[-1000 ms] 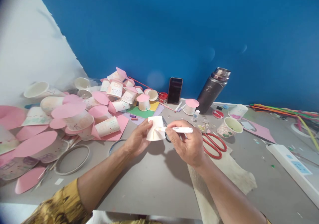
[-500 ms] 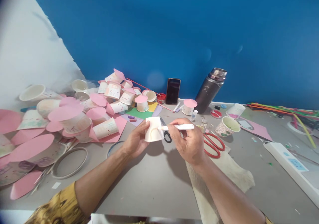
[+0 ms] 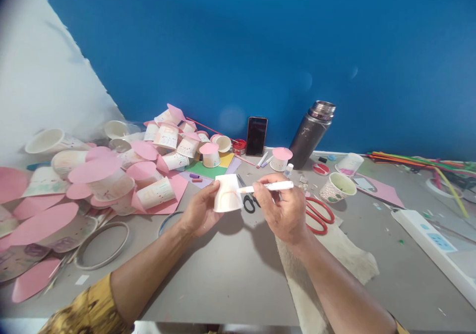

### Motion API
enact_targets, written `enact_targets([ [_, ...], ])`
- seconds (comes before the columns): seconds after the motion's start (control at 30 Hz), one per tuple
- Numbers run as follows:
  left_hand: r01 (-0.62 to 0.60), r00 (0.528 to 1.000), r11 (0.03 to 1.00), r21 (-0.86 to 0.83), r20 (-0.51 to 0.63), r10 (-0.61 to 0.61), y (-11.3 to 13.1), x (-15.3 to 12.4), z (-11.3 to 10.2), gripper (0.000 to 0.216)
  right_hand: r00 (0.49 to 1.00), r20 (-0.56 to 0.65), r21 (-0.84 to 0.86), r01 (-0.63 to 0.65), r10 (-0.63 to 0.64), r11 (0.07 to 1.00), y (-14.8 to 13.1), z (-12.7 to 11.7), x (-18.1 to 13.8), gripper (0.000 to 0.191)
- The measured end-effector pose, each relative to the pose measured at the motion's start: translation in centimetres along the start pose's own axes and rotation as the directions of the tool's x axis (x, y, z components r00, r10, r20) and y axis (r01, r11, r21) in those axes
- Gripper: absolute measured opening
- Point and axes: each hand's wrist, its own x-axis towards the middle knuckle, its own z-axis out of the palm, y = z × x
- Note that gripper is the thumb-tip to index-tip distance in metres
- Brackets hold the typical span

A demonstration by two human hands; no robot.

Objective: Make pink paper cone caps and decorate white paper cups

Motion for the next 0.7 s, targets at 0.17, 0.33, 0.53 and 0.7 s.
enact_targets([
  [0.17,0.021,1.0,0.999,-0.024,-0.021,-0.021,0.03,0.03,-0.04,0.027,0.999,0.035,0.002,0.005,-0.005,1.0,-0.05,-0.07,0.05,0.017],
  [0.33,0.02,0.999,1.0,-0.016,-0.037,-0.02,-0.02,0.11,-0.24,0.026,0.998,0.051,0.086,-0.039,0.035,0.995,0.13,-0.27,0.08,0.017],
  [0.53,0.008,1.0,1.0,0.026,-0.026,-0.007,-0.35,0.32,-0.47,0.03,0.995,0.077,0.06,0.065,-0.069,0.996,-0.24,-0.09,-0.24,0.011],
  [0.7,-0.035,0.999,0.999,0.039,-0.007,0.035,-0.47,0.28,-0.34,0.029,0.981,0.088,0.078,0.168,-0.174,0.983,-0.56,0.22,-0.34,0.007],
])
